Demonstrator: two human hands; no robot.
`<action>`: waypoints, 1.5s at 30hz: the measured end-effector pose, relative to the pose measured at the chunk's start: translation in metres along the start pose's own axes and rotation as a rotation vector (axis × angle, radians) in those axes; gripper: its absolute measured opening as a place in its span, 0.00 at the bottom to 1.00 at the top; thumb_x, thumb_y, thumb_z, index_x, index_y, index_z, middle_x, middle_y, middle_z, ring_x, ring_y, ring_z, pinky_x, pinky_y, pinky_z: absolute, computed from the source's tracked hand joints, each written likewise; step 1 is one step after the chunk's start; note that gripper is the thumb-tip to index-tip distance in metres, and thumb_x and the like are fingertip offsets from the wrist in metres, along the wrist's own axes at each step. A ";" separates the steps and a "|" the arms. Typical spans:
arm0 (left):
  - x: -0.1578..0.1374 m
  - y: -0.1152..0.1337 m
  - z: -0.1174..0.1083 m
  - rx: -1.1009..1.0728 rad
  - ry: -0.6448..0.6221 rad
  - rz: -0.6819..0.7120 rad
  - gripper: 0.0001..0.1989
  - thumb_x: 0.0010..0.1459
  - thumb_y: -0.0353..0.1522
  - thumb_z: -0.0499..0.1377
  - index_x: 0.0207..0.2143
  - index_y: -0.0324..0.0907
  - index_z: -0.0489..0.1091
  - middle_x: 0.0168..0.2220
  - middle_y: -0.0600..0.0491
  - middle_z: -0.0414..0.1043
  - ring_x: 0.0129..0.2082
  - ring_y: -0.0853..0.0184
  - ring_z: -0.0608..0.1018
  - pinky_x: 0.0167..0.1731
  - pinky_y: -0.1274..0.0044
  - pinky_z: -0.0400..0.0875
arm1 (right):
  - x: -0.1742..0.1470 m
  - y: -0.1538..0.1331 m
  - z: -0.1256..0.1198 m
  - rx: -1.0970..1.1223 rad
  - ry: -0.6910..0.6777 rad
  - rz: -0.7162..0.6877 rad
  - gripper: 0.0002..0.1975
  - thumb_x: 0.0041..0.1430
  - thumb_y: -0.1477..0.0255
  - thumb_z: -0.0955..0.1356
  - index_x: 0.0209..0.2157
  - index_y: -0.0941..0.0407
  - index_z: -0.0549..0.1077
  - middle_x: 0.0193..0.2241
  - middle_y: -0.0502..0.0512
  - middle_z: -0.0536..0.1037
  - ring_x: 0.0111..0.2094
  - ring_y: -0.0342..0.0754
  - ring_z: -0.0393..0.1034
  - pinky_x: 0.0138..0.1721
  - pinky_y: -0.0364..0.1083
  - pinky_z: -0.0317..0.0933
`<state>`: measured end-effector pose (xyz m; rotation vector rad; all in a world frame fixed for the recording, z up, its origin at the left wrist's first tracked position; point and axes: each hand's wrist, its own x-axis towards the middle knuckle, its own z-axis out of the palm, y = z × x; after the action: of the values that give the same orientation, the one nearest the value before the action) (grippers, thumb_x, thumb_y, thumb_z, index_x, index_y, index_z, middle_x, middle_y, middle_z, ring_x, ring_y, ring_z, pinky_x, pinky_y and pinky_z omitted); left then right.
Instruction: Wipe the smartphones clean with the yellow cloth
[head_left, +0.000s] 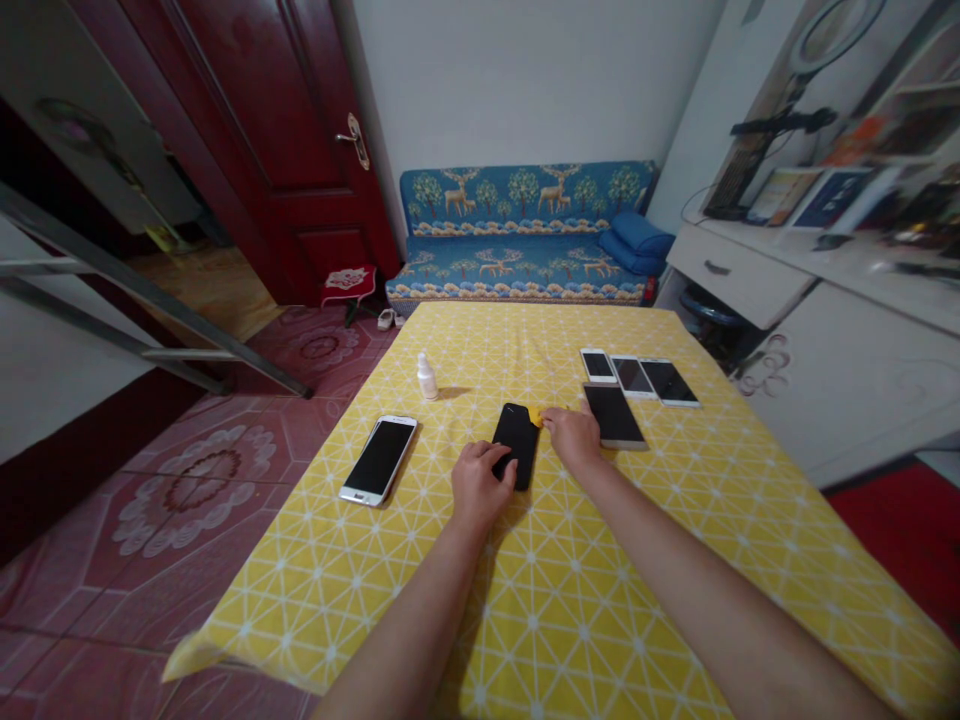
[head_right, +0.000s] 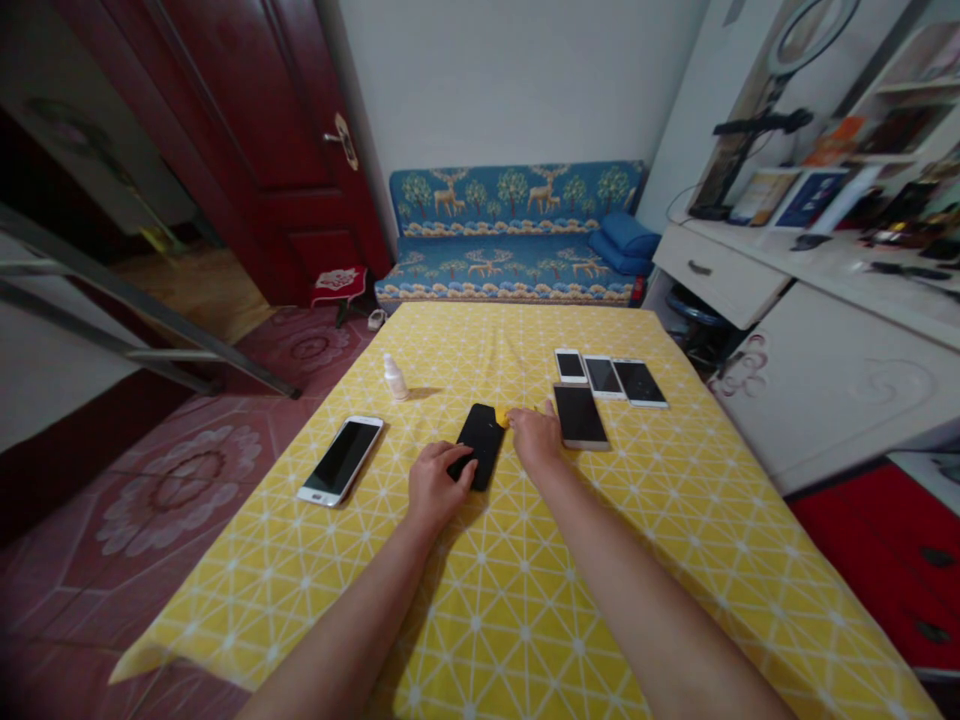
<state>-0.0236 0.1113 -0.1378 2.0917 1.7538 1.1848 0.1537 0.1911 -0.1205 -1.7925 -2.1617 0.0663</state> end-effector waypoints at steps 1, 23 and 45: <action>-0.001 0.001 0.000 -0.013 -0.016 0.004 0.09 0.56 0.34 0.60 0.38 0.45 0.77 0.38 0.50 0.76 0.40 0.62 0.76 0.42 0.69 0.72 | 0.002 0.000 0.001 0.005 -0.002 0.000 0.13 0.63 0.74 0.63 0.38 0.50 0.80 0.37 0.53 0.83 0.39 0.49 0.76 0.63 0.53 0.44; 0.001 0.003 0.002 -0.084 -0.214 0.060 0.17 0.56 0.30 0.61 0.48 0.45 0.75 0.56 0.50 0.70 0.60 0.59 0.69 0.58 0.63 0.68 | -0.074 0.000 0.000 0.306 0.027 -0.120 0.15 0.61 0.79 0.63 0.37 0.48 0.79 0.47 0.52 0.80 0.51 0.48 0.73 0.63 0.59 0.49; 0.004 -0.003 0.003 -0.141 -0.265 0.028 0.14 0.55 0.30 0.63 0.46 0.47 0.76 0.56 0.50 0.70 0.61 0.58 0.67 0.62 0.57 0.58 | -0.011 0.004 0.004 0.171 0.016 0.008 0.14 0.62 0.75 0.62 0.41 0.52 0.79 0.40 0.54 0.82 0.42 0.50 0.73 0.47 0.47 0.62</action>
<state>-0.0240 0.1166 -0.1396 2.0861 1.4850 0.9547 0.1579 0.1816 -0.1273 -1.6997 -2.0700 0.2301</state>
